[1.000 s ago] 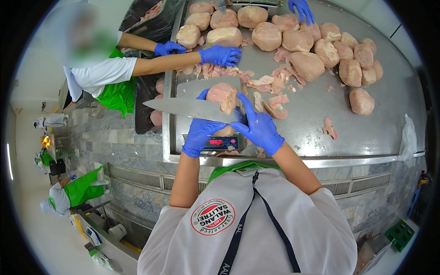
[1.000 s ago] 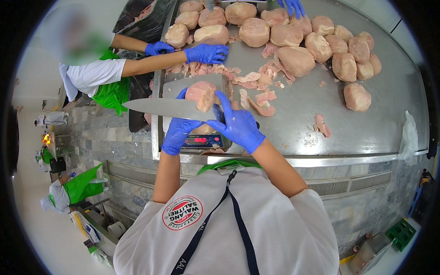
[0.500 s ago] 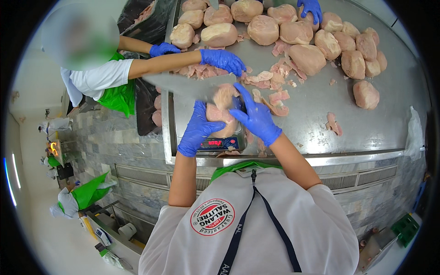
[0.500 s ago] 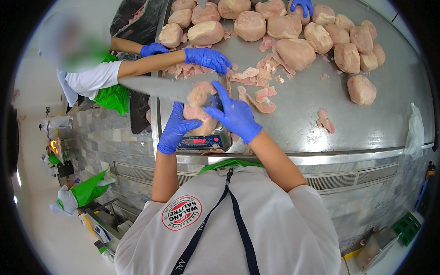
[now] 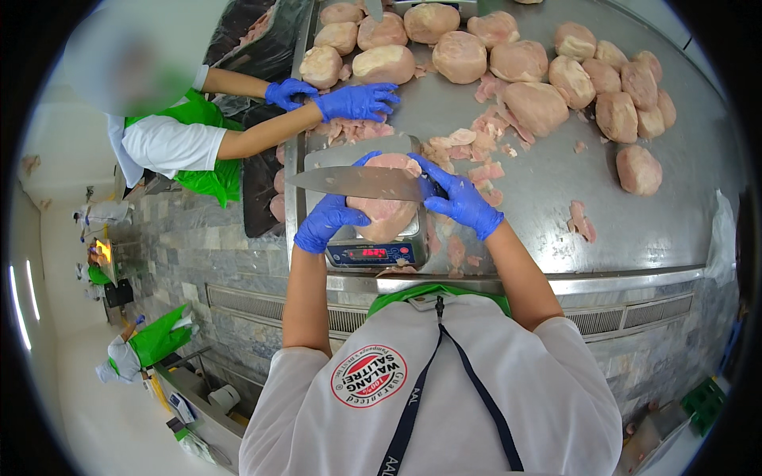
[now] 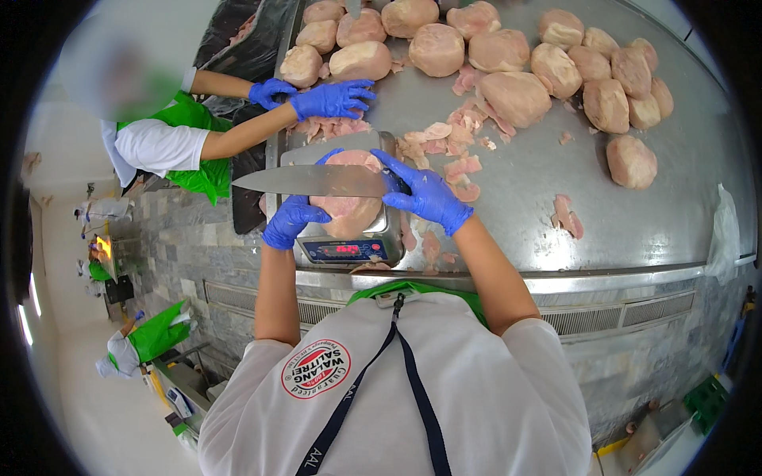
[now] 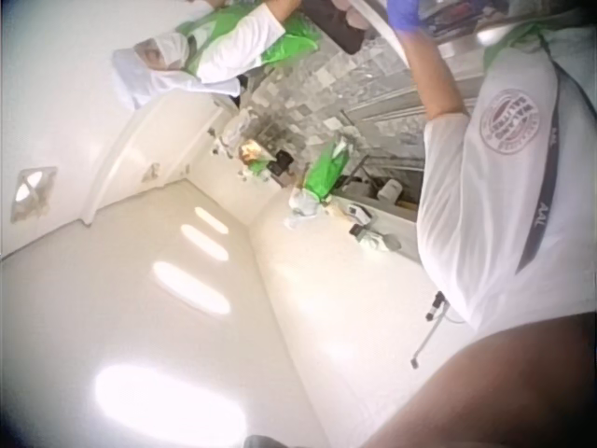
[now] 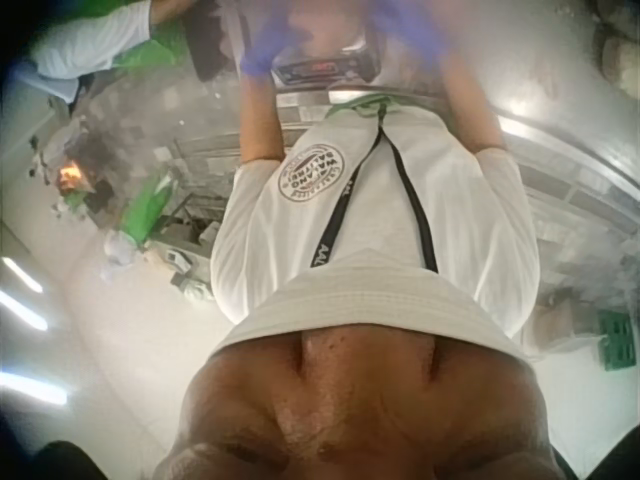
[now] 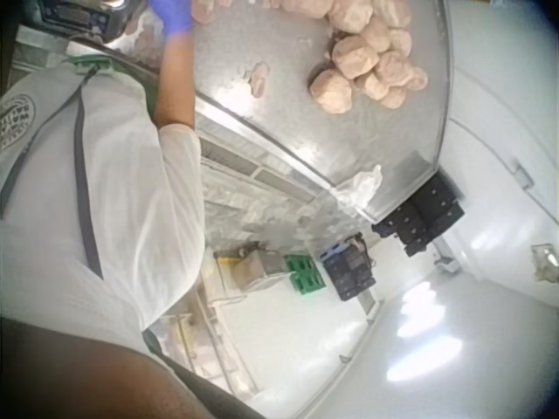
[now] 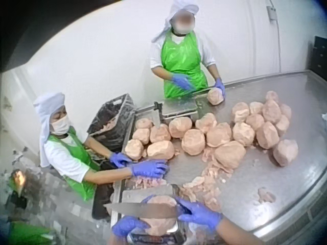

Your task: The person trims raw meat pieces on a stainless steel table using a knife and a digital scale. They repeatedly weigh each piece, trim off excess fat or tissue, and place the trimmed pieces aside. The process is continuous and methodical, with other workers visible in the background performing similar tasks.

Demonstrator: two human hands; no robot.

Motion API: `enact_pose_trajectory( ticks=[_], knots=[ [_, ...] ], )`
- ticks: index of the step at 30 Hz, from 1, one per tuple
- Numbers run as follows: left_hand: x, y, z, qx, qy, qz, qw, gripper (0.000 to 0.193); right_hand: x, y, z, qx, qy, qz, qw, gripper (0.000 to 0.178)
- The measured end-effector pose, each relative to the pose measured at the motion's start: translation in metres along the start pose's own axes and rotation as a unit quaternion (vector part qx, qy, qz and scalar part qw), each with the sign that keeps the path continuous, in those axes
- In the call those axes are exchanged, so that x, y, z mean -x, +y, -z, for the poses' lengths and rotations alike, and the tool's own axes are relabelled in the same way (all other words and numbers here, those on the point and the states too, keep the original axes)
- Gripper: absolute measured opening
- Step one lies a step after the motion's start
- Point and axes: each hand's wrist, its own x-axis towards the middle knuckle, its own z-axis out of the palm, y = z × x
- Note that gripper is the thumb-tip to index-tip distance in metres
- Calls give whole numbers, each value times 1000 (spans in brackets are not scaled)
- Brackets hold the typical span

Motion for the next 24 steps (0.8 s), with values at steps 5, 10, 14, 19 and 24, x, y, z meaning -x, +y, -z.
enact_pose_trajectory(
  ticks=[5, 10, 14, 19, 24],
  knots=[
    [4, -14, 24, -63, -9, 61, 996, 105, -4, -25, -1, -26, 21, 3, 999, 82],
    [8, 25, -14, -81, 28, -48, 995, 102, 10, 1, -35, -18, 175, 61, 982, 86],
    [28, 18, -59, -193, 150, -89, 965, 96, 29, 13, -43, 8, 153, 25, 988, 90],
    [3, 9, -21, -252, 102, -105, 957, 73, 36, 20, -23, 64, 74, 48, 994, 97],
    [-3, 16, -18, -155, 53, -104, 981, 64, 16, 3, -21, 89, 63, 43, 993, 102]
  ],
)
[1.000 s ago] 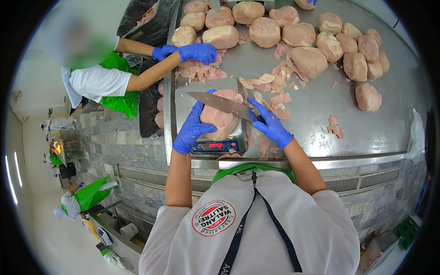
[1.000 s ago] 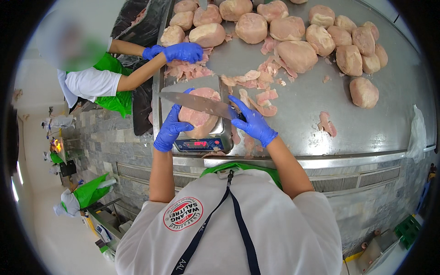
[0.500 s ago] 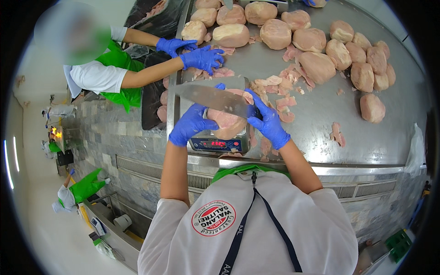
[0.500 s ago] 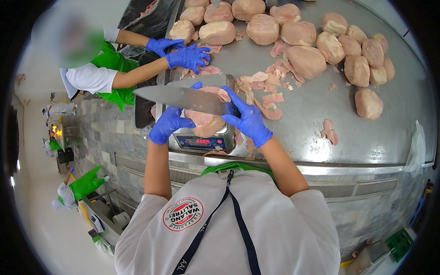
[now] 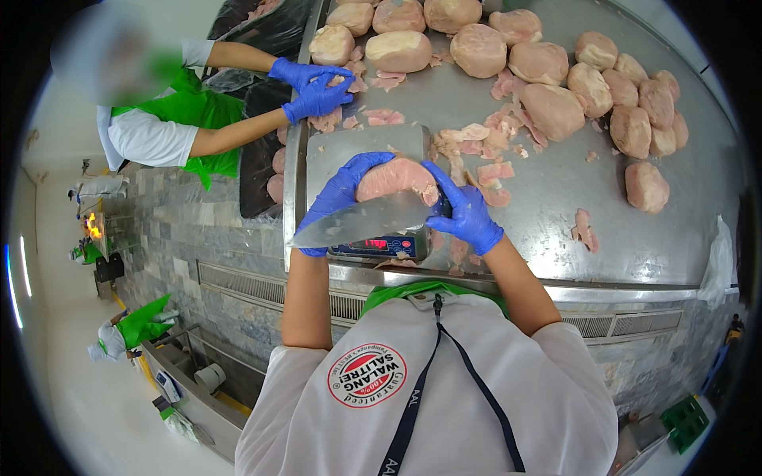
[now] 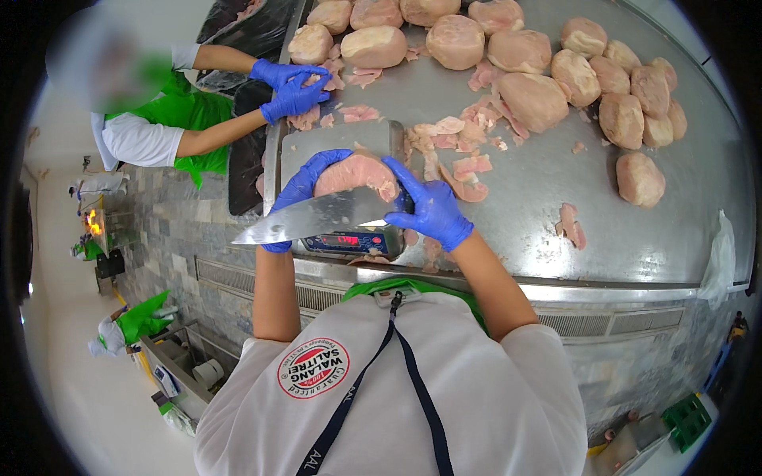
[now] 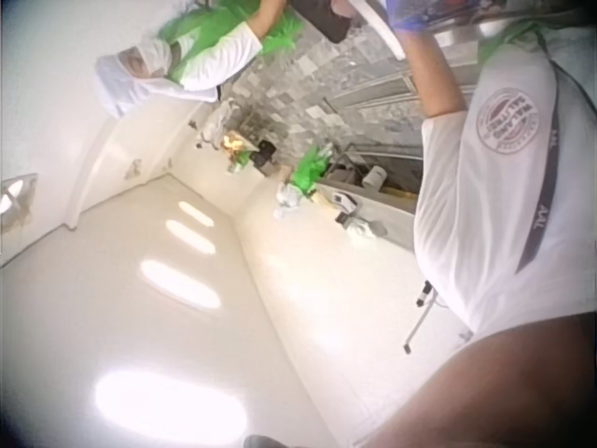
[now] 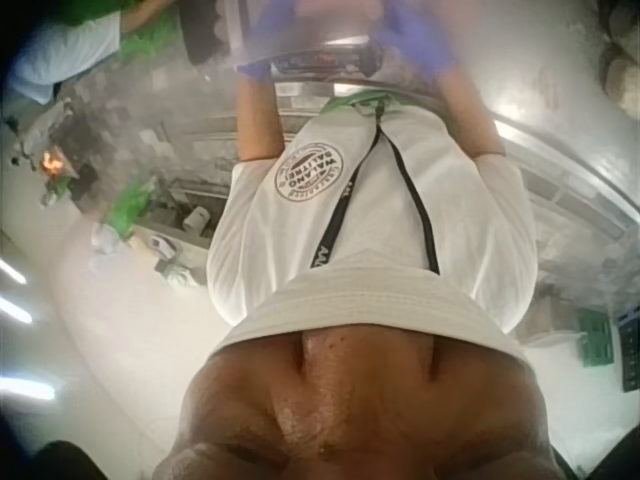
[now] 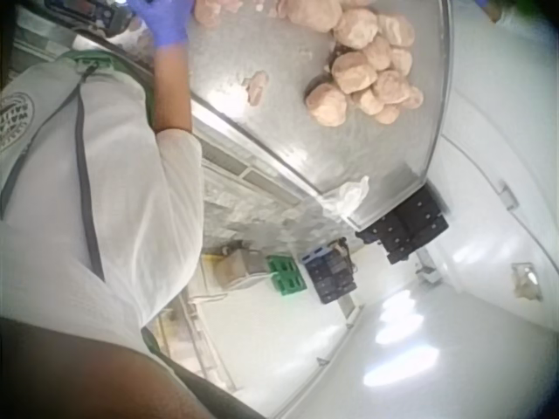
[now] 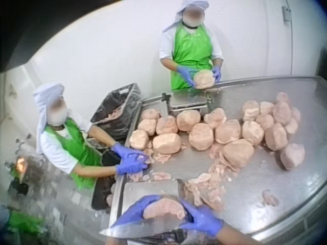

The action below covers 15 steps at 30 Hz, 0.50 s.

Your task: The person trims raw meat pieces on a stainless steel table using a knife and a digital scale. They repeatedly weigh each piece, trim off excess fat or tissue, and place the trimmed pieces aside. The process is continuous and methodical, with other workers visible in the background performing similar tasks.

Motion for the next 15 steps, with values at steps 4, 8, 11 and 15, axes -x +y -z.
enact_pose_trajectory(
  ticks=[4, 8, 11, 15],
  knots=[
    [-4, -4, 7, 1, -30, 8, 1000, 63, -8, -19, 11, 78, -15, 12, 997, 102],
    [-6, -10, 11, -54, -56, -15, 997, 62, -9, -30, 13, 134, -26, 9, 991, 100],
    [-4, -13, 14, -8, -73, 16, 997, 59, -17, -44, 22, 132, -38, -13, 990, 99],
    [-9, 30, 15, -110, -102, 0, 989, 53, -11, -35, 33, 103, -83, 29, 991, 95]
  ],
)
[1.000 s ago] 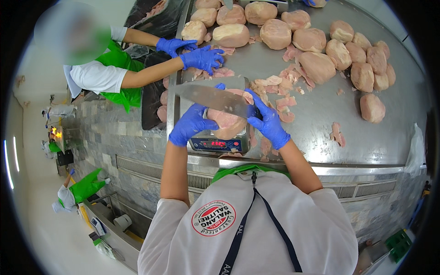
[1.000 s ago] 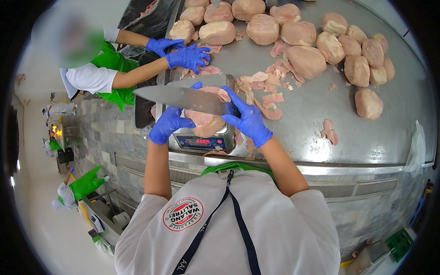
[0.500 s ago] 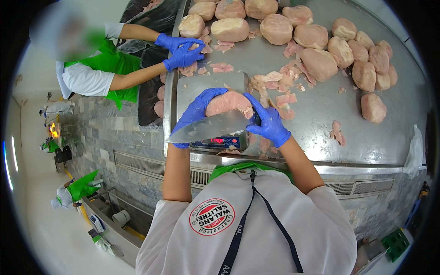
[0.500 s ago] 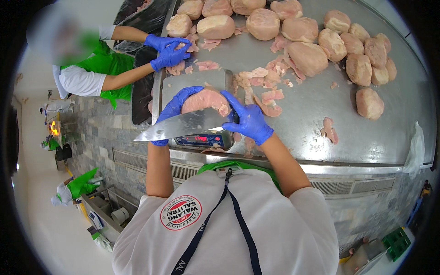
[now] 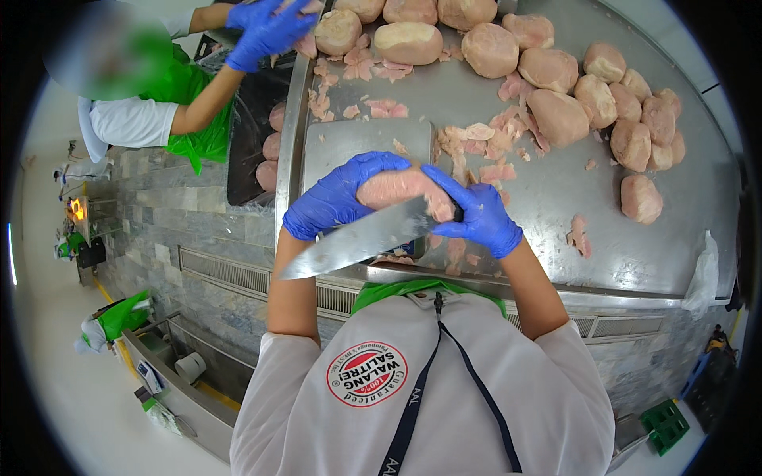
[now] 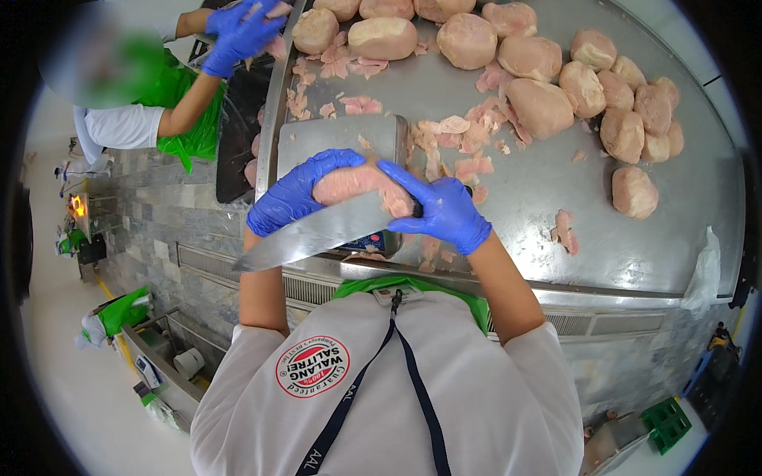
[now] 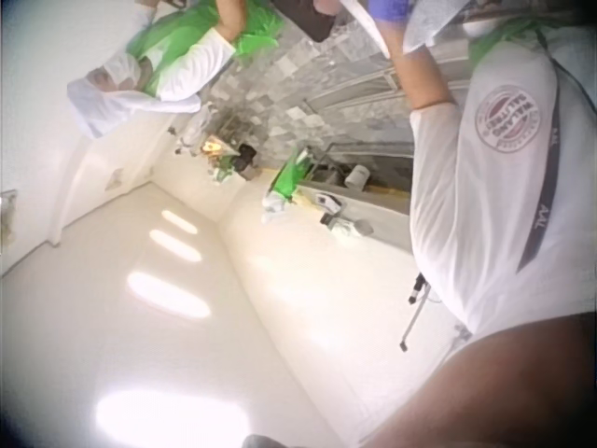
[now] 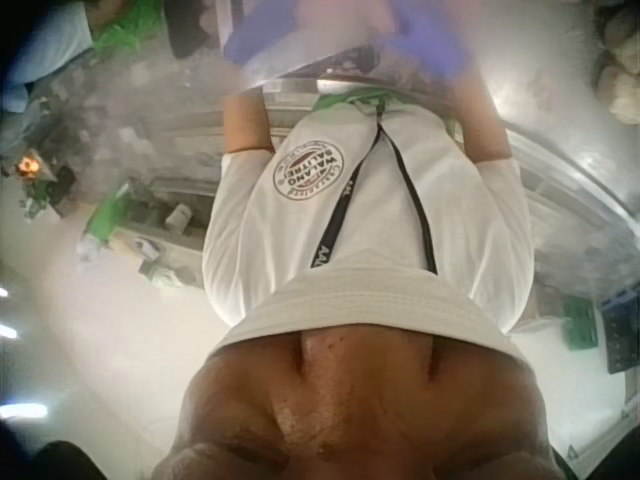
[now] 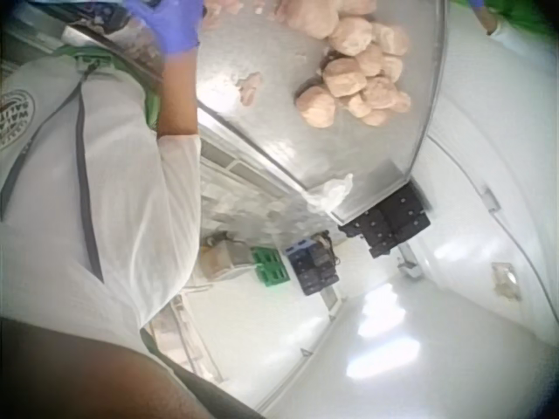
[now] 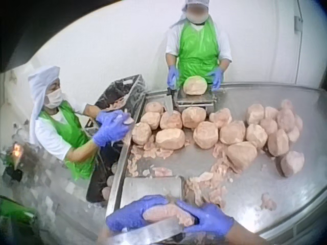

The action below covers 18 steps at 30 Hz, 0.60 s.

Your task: The person trims raw meat pieces on a stainless steel table using a knife and a digital scale. They repeatedly weigh each piece, trim off excess fat or tissue, and place the trimmed pieces aside. The process is continuous and methodical, with other workers visible in the background performing similar tasks.

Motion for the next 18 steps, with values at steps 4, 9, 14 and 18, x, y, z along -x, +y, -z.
enact_pose_trajectory(
  ticks=[4, 9, 14, 18],
  knots=[
    [1, -24, 5, -32, 2, -117, 993, 55, 4, 16, 5, -20, -37, 17, 999, 90],
    [2, -28, 3, 20, -25, -47, 998, 69, -9, 9, -7, -23, -39, 23, 999, 87],
    [31, -65, -4, 176, 105, -32, 978, 76, -4, -9, 9, 8, -59, 0, 998, 84],
    [25, -83, -9, 251, 78, -39, 964, 81, -27, -40, 19, 37, -97, -5, 995, 84]
  ],
)
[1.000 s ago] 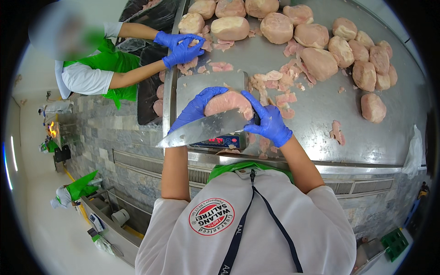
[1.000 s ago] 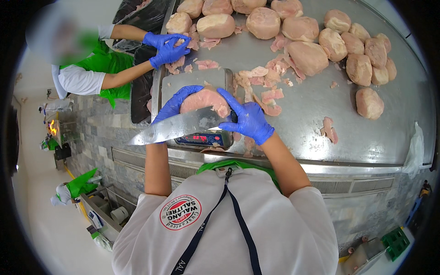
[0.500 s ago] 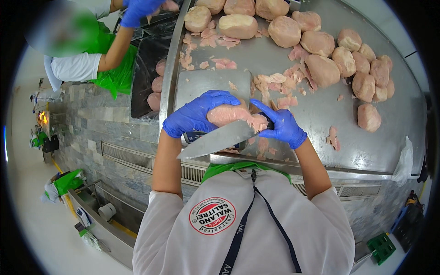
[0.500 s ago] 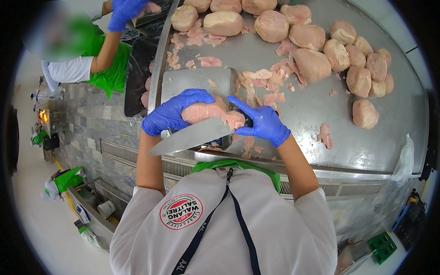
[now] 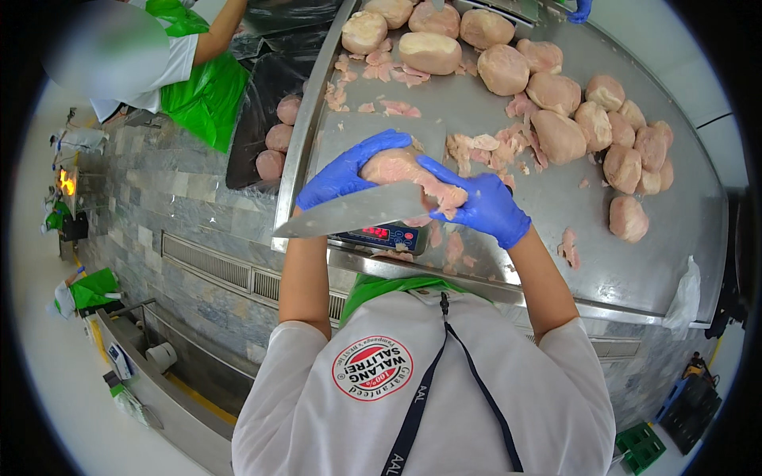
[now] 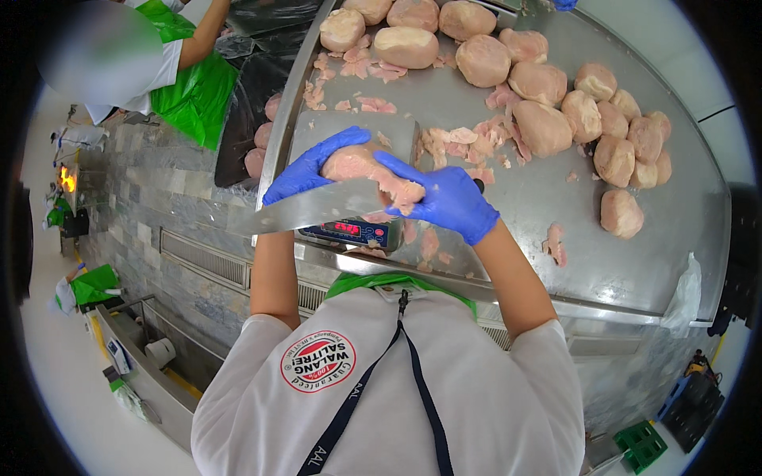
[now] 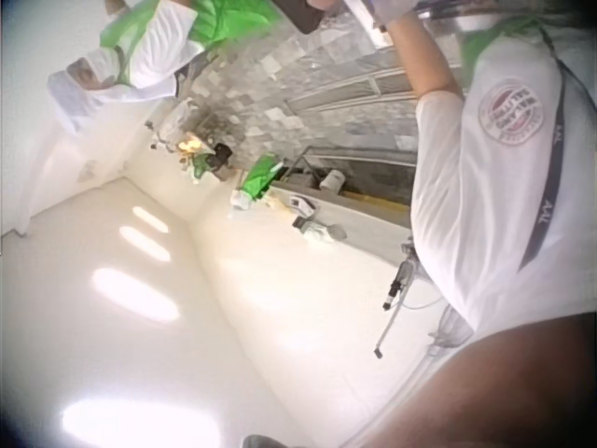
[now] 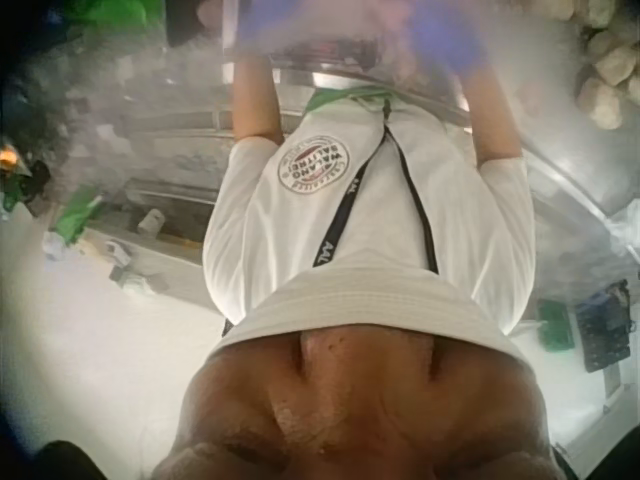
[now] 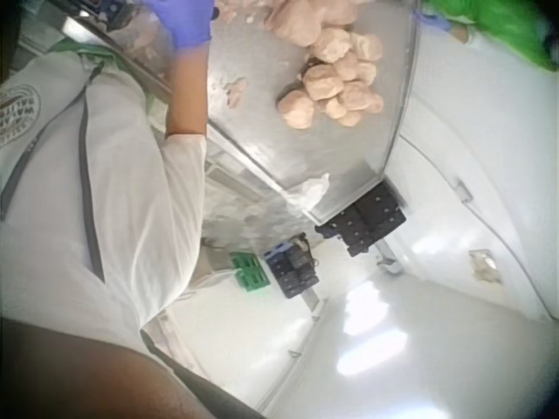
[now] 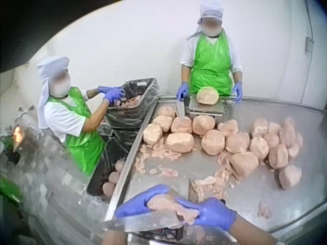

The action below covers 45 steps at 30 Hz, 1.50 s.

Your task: The person trims raw meat pieces on a stainless steel table using a knife and a digital scale. They repeatedly weigh each piece, trim off excess fat or tissue, and place the trimmed pieces aside. The process is continuous and methodical, with other workers visible in the background performing similar tasks.

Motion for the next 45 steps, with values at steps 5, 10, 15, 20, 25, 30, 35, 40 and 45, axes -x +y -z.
enact_pose_trajectory(
  ticks=[5, 10, 15, 20, 25, 30, 35, 40, 45],
  knots=[
    [-11, -21, 8, 155, -28, 21, 987, 86, -48, -26, 15, 85, -7, 53, 995, 56],
    [11, 1, 0, -70, 54, -100, 991, 112, -48, 4, 5, -273, 174, 116, 939, 33],
    [57, -9, 0, 22, 266, -23, 964, 95, 14, 63, 0, -627, 151, -158, 748, 40],
    [76, -5, -4, 35, 297, 17, 954, 72, 28, 57, -18, -513, 234, -201, 801, 38],
    [97, 4, -10, 127, 294, 71, 945, 61, 21, 46, -21, -500, 258, -114, 819, 51],
    [100, 3, -31, 183, 239, 101, 948, 67, -7, 31, -39, -485, 248, -113, 831, 59],
    [54, 11, -80, 288, 275, 116, 910, 81, -18, 10, -57, -436, 236, -109, 862, 53],
    [34, -12, -66, 257, 310, 34, 915, 66, -8, -35, -43, -478, 249, -73, 839, 81],
    [9, -29, -31, 122, 389, -35, 912, 36, -15, -38, -48, -434, 239, -54, 867, 82]
  ],
)
